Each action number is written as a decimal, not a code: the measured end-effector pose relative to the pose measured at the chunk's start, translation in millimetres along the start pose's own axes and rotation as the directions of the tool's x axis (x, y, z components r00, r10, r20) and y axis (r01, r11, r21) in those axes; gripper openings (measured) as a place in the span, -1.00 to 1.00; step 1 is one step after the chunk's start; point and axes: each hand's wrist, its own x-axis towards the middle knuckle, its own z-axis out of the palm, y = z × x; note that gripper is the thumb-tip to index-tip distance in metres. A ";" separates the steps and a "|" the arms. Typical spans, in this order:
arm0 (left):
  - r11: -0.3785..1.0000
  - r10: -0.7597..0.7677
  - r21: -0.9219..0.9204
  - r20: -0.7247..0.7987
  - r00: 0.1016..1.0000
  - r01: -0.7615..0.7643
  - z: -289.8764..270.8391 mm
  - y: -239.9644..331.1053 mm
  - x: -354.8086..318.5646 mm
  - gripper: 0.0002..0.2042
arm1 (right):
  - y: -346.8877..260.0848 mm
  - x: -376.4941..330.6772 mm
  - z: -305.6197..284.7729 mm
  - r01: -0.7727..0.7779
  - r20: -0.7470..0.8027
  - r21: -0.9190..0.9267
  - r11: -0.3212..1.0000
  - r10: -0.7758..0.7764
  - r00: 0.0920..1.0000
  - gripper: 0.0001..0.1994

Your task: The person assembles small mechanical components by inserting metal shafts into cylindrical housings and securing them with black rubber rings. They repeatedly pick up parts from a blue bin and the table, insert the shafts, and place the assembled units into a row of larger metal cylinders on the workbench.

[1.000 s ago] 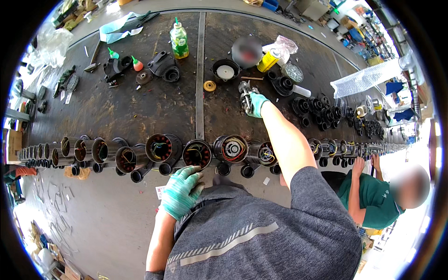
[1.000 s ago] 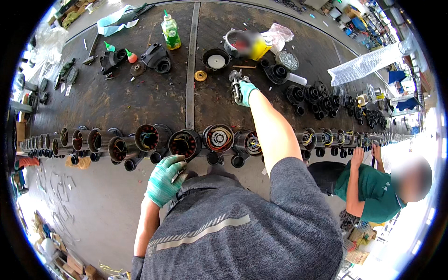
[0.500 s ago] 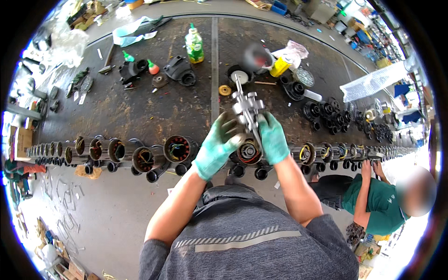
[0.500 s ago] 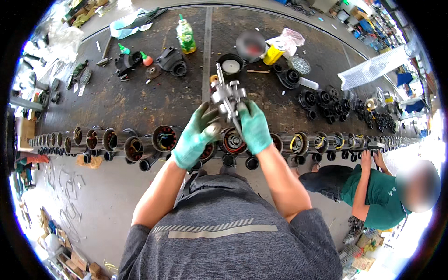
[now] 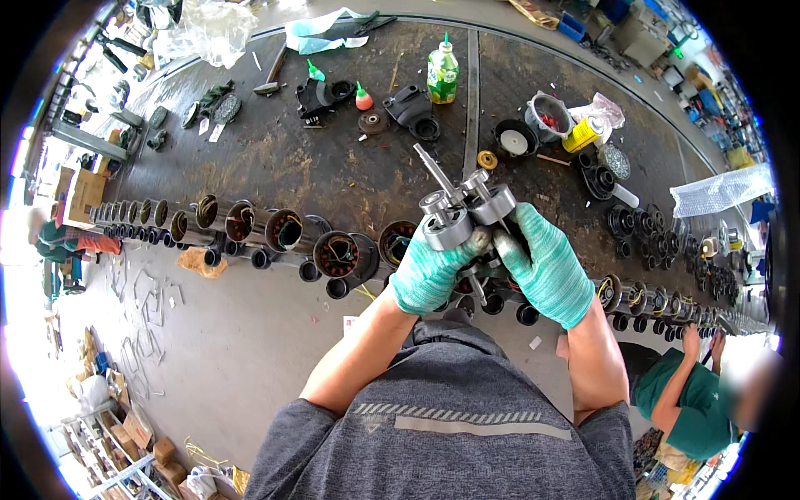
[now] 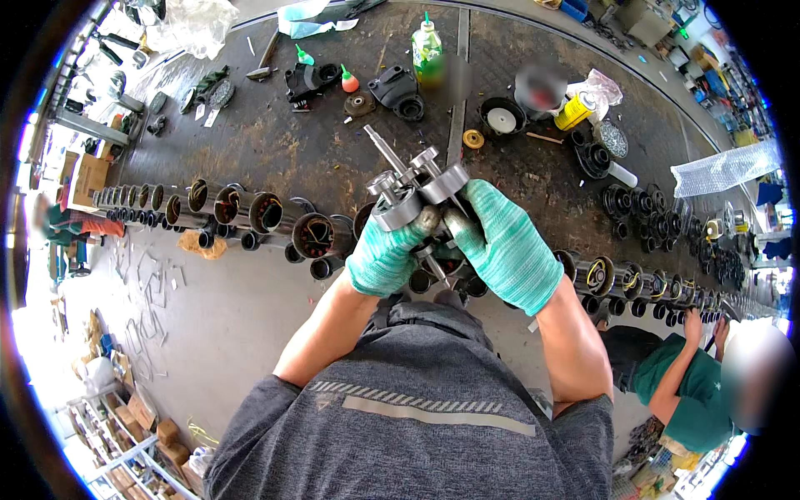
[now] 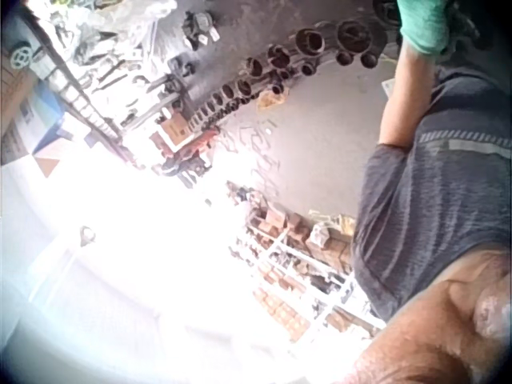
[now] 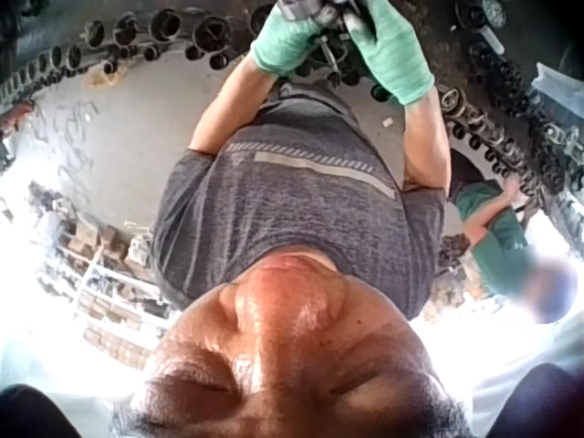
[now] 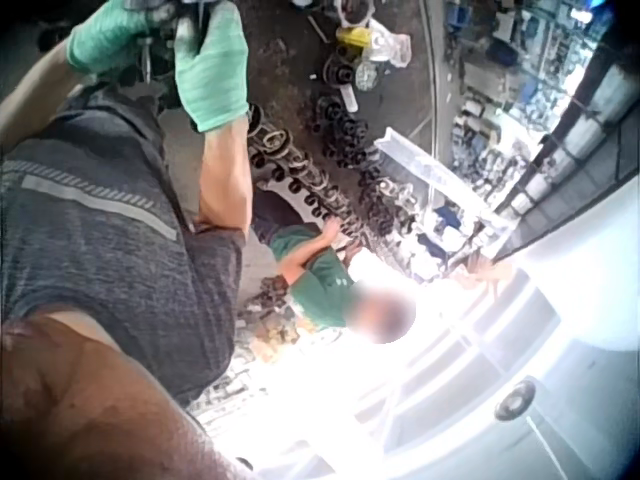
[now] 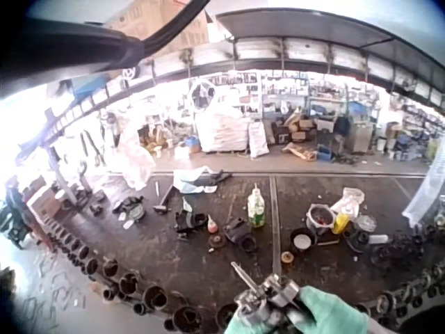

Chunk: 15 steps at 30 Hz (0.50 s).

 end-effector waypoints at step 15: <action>-0.178 0.246 0.966 0.228 0.942 -0.187 -227.0 130.3 70.4 -0.62 | 29.2 -96.8 5.9 -0.130 -0.485 0.361 0.924 0.305 0.820 -0.39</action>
